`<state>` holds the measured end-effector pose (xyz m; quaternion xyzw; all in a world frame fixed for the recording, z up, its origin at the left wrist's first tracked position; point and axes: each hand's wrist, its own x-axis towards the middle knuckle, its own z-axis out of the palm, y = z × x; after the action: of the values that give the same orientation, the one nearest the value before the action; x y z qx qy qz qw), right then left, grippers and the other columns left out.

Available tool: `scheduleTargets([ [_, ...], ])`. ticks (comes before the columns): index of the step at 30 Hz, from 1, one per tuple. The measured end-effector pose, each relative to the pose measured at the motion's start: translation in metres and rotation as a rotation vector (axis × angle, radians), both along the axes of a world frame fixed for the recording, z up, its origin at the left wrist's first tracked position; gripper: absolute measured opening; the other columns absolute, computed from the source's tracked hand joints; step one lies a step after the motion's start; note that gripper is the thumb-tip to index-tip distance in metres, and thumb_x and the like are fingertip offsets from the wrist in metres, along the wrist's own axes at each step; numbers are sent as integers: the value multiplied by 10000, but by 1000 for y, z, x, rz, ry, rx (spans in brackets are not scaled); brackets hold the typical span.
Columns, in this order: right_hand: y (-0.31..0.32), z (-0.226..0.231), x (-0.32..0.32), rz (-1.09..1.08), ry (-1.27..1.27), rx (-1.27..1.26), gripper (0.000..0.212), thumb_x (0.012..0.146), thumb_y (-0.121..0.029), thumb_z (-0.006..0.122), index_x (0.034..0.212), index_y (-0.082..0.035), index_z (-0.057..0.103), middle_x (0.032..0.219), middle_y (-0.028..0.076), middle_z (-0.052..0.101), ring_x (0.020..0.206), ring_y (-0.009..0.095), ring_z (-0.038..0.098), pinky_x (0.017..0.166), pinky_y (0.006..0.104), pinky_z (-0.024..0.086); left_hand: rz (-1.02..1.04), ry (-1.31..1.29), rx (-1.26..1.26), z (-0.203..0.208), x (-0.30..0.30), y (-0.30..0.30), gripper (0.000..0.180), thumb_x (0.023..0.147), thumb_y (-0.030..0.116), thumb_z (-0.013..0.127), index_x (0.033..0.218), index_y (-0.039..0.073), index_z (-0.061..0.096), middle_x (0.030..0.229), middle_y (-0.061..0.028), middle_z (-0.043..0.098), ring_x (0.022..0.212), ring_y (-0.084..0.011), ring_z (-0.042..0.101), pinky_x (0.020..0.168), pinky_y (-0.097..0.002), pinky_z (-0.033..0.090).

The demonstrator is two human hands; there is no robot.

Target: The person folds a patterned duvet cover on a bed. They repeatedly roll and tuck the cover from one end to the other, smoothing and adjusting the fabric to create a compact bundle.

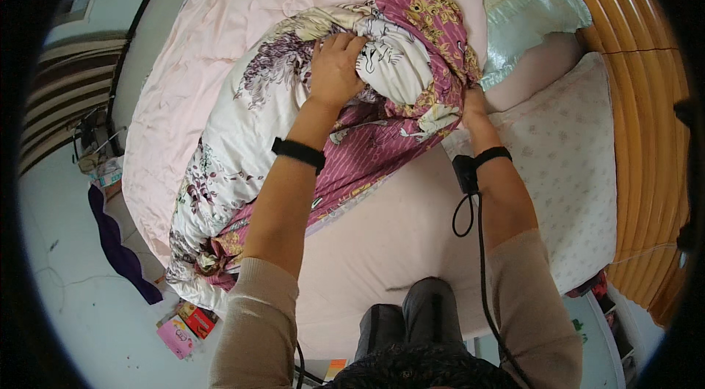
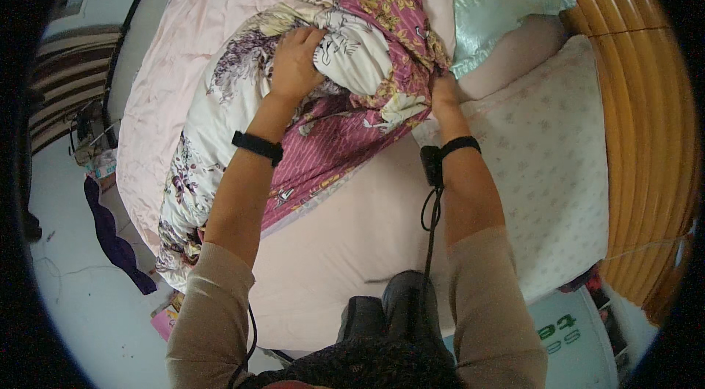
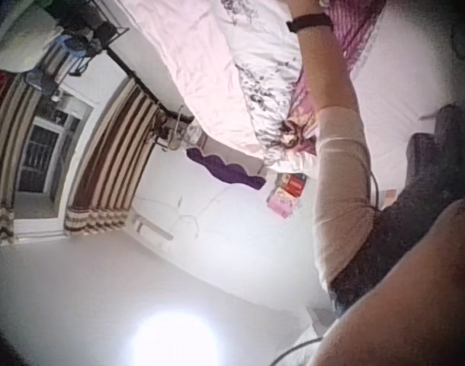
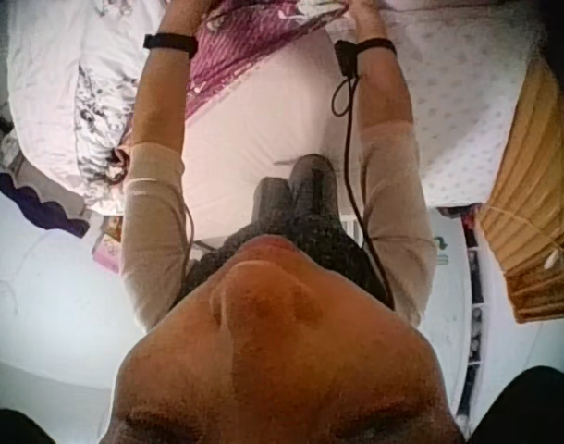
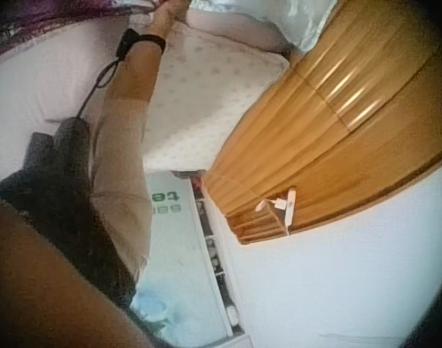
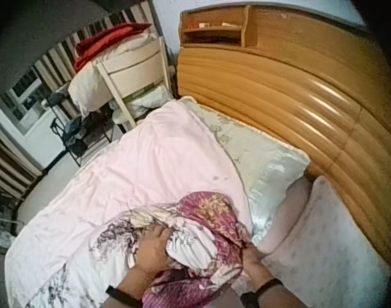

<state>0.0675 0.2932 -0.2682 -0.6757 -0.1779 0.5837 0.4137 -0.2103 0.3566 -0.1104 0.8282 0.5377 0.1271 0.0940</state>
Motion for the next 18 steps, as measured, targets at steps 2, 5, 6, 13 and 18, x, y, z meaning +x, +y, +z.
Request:
scheduleTargets([
  [2,3,9,-6,-62,65,-45,371,890,-166,492,1147,96,543,1048,134,616,883,230,582,756,327,461,40,13,-66,2,5,-8,458,593,148,691,1041,102,609,1011,-117,608,1026,-324,548,904,-462,424],
  [5,5,31,-9,-19,-112,-70,429,901,-248,544,1196,63,526,1064,125,613,872,230,588,734,328,475,18,1,-185,28,2,-21,395,594,144,679,980,76,630,931,-137,628,928,-349,587,819,-417,468],
  [6,8,40,-4,-6,-151,-16,446,909,-280,536,1201,57,524,1076,122,611,867,227,589,729,326,476,-3,15,-247,41,-1,-17,401,596,150,678,985,70,628,924,-139,630,914,-350,593,807,-418,474],
  [13,20,78,-13,124,-488,409,387,978,-269,397,1071,48,599,914,180,658,790,264,589,784,353,456,-9,-390,-410,154,-137,49,348,786,62,646,1127,11,596,1029,-38,656,977,-106,578,882,-274,451],
  [18,36,45,-47,370,-1038,232,223,872,-76,447,900,40,636,870,257,636,806,422,600,703,461,473,542,-860,-483,36,-110,81,403,759,95,634,1140,-13,554,999,-86,652,875,-178,609,798,-296,469],
])
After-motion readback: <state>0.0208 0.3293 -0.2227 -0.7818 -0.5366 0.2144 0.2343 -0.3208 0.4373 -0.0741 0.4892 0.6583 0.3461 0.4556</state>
